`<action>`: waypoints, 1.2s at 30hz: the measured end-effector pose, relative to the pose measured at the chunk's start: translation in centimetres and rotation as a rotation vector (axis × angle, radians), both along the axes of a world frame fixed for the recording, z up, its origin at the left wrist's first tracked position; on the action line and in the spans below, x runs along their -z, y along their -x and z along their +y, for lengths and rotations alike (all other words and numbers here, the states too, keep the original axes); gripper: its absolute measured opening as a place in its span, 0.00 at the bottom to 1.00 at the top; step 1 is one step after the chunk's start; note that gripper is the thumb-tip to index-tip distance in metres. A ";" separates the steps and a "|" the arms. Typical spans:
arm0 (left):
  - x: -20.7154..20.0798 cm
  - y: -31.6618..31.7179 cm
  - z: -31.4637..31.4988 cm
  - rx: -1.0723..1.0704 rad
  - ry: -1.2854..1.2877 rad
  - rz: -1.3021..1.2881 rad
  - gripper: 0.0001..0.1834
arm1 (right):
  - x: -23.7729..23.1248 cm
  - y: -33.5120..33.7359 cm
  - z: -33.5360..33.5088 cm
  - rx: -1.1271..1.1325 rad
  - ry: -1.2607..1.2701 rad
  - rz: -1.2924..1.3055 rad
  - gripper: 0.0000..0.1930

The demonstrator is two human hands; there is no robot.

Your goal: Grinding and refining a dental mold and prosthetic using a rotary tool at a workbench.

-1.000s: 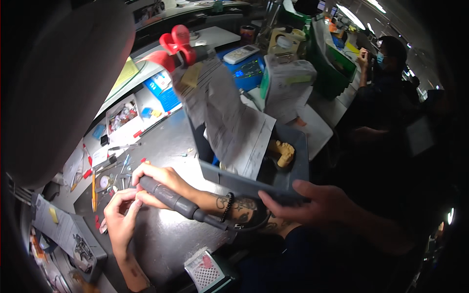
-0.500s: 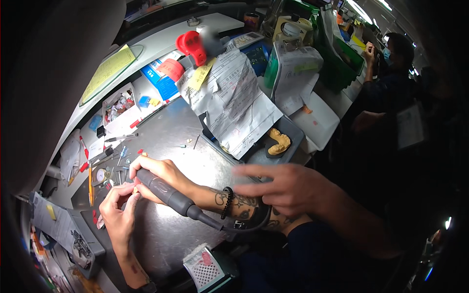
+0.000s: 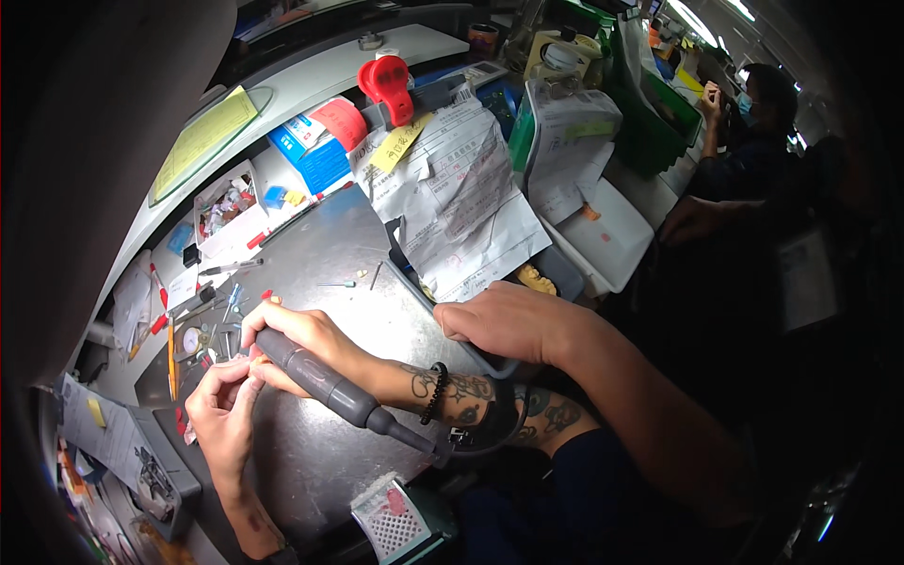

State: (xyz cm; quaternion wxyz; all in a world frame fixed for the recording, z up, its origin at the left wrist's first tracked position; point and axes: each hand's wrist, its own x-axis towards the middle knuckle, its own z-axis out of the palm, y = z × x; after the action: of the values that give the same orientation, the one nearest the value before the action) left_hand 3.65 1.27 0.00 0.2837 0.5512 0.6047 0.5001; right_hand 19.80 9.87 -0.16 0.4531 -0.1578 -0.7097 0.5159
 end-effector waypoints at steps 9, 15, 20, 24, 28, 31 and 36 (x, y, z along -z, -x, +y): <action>-0.1 1.3 -0.3 0.099 0.088 -0.214 0.07 | -1.1 -15.9 3.4 -0.075 0.530 -1.123 0.08; 0.4 1.3 -0.2 0.095 0.130 -0.339 0.07 | 2.7 0.5 0.1 0.061 -0.016 0.051 0.06; 0.9 1.5 -0.4 0.062 0.045 -0.387 0.08 | 1.6 1.1 -0.2 0.084 -0.054 0.168 0.07; 0.7 1.9 -0.3 0.088 0.092 -0.399 0.08 | 2.0 1.1 0.0 0.129 -0.106 0.156 0.10; 0.8 1.7 -0.1 0.042 0.082 -0.311 0.09 | 2.2 1.0 0.0 0.119 -0.061 0.186 0.12; 0.1 1.8 -0.7 0.050 0.053 -0.276 0.11 | 0.5 1.3 -1.0 0.062 0.039 0.187 0.08; -0.2 0.8 0.0 0.081 0.011 -0.088 0.13 | 0.0 0.5 -0.7 0.077 0.008 0.167 0.14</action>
State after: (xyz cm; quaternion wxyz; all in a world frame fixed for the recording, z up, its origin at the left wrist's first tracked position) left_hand 2.84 1.24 0.16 0.3329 0.5510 0.5716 0.5087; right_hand 19.28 9.15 -0.21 0.5296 -0.1431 -0.6609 0.5122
